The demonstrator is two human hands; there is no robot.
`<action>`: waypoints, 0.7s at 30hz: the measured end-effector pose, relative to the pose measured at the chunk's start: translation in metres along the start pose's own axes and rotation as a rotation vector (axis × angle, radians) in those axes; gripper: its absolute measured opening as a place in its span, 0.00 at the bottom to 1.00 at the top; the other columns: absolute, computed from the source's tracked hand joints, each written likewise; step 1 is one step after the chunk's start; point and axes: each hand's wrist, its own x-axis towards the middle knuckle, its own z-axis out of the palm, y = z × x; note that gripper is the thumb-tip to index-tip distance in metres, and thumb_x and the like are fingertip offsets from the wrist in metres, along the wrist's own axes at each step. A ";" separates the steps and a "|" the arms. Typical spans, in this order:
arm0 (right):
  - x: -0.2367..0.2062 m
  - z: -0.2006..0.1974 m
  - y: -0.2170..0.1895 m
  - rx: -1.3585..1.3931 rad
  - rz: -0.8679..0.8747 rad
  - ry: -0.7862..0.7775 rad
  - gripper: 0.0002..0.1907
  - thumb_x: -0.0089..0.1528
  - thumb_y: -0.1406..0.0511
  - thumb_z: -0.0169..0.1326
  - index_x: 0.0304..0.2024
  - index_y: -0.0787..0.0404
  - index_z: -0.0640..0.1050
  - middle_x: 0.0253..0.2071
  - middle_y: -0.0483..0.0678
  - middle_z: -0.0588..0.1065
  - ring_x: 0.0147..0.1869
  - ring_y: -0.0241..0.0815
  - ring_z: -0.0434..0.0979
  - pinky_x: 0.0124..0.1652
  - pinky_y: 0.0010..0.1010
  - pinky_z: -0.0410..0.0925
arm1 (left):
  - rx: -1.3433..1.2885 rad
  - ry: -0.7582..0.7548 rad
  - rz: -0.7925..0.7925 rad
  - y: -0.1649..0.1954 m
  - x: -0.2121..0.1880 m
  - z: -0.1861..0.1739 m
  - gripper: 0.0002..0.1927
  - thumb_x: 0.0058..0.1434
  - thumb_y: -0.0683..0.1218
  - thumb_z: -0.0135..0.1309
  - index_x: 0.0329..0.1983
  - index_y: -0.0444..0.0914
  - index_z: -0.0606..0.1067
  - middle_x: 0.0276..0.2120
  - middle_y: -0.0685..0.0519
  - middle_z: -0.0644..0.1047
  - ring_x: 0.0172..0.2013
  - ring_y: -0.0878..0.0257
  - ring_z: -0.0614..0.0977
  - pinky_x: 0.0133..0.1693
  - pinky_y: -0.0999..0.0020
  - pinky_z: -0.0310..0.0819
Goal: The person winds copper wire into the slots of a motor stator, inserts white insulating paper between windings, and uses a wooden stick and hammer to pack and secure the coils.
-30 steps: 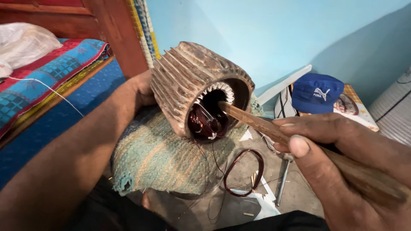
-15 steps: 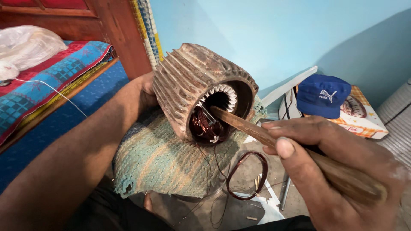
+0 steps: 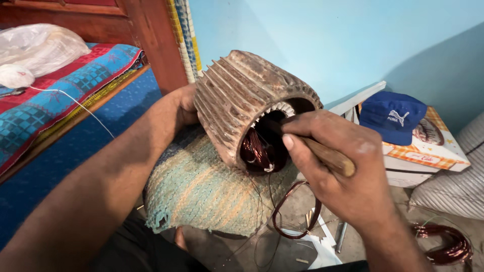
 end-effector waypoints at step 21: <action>0.014 -0.070 -0.036 -0.254 0.141 -0.332 0.07 0.64 0.64 0.57 0.41 0.54 0.85 0.23 0.40 0.74 0.22 0.30 0.71 0.22 0.27 0.64 | 0.006 0.044 0.054 0.001 -0.002 0.006 0.24 0.67 0.52 0.51 0.59 0.32 0.75 0.51 0.40 0.80 0.45 0.56 0.85 0.43 0.62 0.86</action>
